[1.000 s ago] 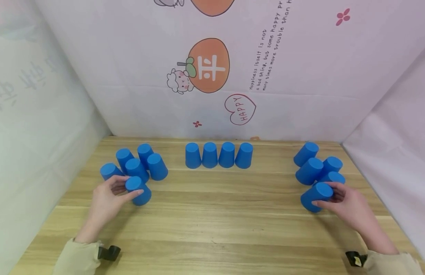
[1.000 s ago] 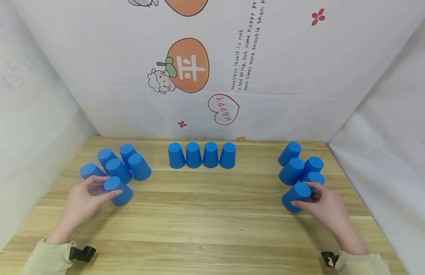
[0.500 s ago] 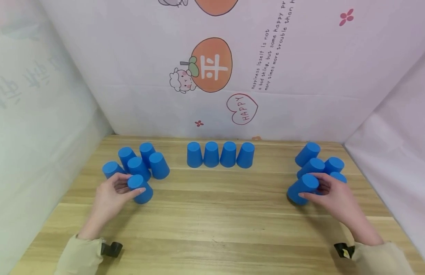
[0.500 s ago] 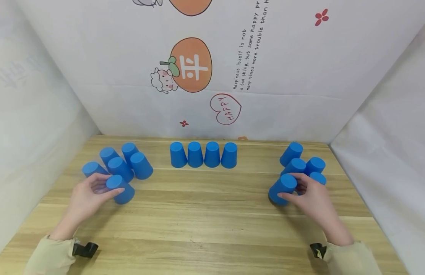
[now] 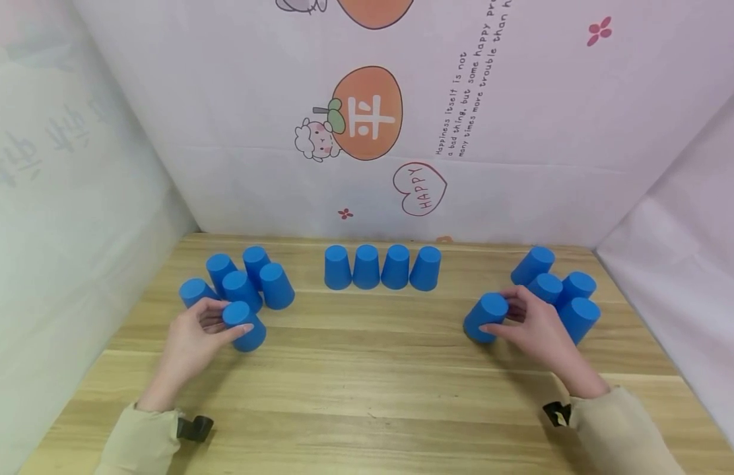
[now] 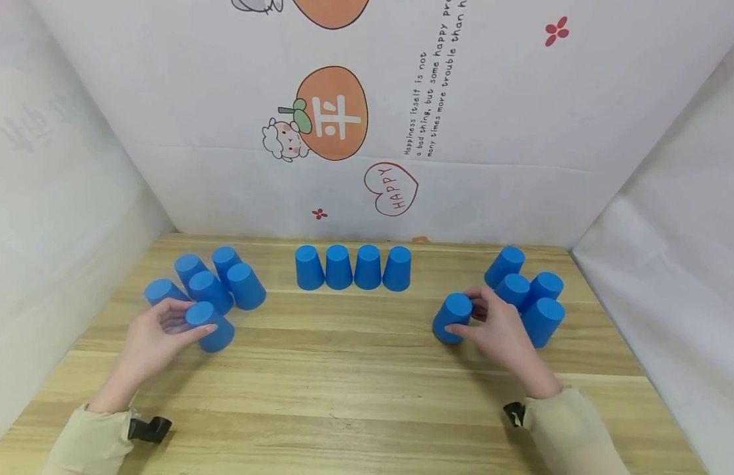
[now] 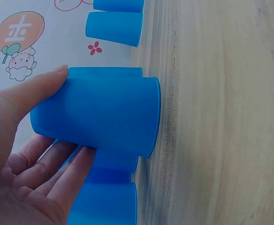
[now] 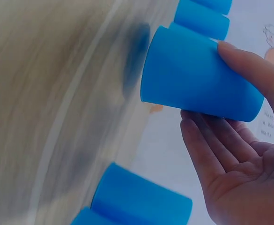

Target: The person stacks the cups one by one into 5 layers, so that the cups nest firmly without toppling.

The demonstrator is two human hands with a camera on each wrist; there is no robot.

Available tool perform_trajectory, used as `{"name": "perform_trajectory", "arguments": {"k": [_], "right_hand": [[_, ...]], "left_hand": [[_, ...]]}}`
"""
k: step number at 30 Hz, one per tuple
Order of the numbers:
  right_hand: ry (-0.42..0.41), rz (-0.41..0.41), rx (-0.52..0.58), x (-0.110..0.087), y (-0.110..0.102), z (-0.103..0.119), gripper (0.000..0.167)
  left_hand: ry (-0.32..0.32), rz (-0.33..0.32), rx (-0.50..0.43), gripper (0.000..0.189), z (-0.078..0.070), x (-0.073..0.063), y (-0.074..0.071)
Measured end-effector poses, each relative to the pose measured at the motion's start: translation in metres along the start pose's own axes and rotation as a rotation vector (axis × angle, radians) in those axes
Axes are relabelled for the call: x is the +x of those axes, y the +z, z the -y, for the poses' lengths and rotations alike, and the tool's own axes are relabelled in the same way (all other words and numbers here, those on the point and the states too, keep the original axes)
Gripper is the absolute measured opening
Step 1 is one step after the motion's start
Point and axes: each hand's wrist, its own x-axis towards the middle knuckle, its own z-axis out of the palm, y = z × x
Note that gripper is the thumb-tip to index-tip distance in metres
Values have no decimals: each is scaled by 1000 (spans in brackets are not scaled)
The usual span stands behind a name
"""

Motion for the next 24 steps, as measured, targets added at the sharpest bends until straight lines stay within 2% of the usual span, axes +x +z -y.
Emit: {"name": "perform_trajectory", "arguments": {"k": [3,11,19,24], "right_hand": [[-1,10,21,7,8,0,60],[37,-10,63,38,22,-1,71],[95,-42,95,75,28,-3,70],[117,-49,105,91,32,-5,71]], "left_hand": [[-2,0,-3,66,-1,0,0],[4,-7,-2,64,-2,-1,-2],[-5,0,-6,65,-3,0,-2],[-7,4,-8,64,-2,1,-1]]}}
